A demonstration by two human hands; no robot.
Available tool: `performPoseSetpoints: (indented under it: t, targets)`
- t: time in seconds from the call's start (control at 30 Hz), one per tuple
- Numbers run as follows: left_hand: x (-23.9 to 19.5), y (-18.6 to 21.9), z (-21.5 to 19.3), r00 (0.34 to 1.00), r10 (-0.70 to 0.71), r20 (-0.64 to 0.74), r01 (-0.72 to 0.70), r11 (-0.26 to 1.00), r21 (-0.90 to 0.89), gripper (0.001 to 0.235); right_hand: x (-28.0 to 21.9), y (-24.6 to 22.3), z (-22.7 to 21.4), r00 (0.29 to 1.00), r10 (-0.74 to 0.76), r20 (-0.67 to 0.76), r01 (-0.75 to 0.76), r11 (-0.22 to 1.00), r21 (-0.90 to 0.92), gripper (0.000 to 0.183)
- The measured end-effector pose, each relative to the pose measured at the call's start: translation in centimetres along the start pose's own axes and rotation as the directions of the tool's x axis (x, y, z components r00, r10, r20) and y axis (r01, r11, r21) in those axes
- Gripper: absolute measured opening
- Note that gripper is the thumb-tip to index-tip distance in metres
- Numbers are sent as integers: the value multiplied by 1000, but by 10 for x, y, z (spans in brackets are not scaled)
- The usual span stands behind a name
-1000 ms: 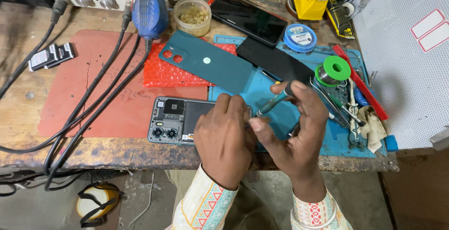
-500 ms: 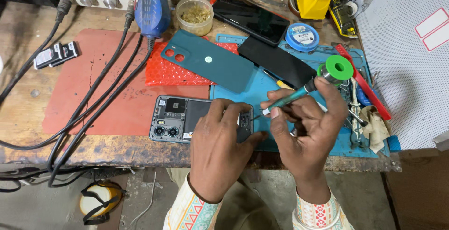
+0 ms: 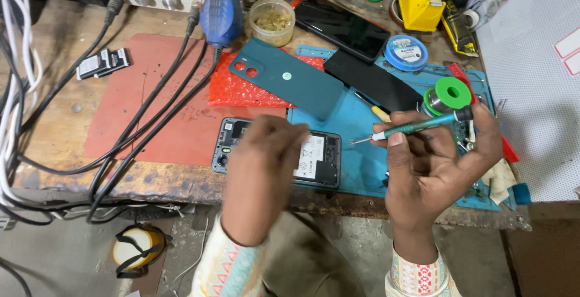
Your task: The person removes the back cover of a teal smartphone and uses a screwdriver to unscrew multiple screws from the internal frame. The person then uses a spudger to disconnect ribbon cables and remove internal components.
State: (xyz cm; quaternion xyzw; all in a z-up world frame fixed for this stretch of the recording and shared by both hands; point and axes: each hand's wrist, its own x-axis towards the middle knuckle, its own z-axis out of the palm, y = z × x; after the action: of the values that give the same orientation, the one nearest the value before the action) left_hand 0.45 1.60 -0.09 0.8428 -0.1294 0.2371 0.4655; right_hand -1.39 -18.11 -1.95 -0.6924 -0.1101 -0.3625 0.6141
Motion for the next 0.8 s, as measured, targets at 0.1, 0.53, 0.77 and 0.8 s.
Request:
performPoseSetpoints:
  t: [0.1,0.53,0.77,0.8]
  targets:
    - [24,-49,-48,973,127,-194,-50,932,358,15,-1,1,2,999,-13,52,13,1000,-4,67]
    - [57,-162,-102,951,94,-293,121,760,638,19,-5,10,1,968,-16,252,19,1000,-10,67]
    - [48,-127,-94,924,265,-277,-34,777,629,13,-3,10,5,939,-54,341,56,998,5,67]
    - [47,-124,-94,920,283,-272,-51,772,633,13,-3,10,5,937,-53,344,54,999,6,67]
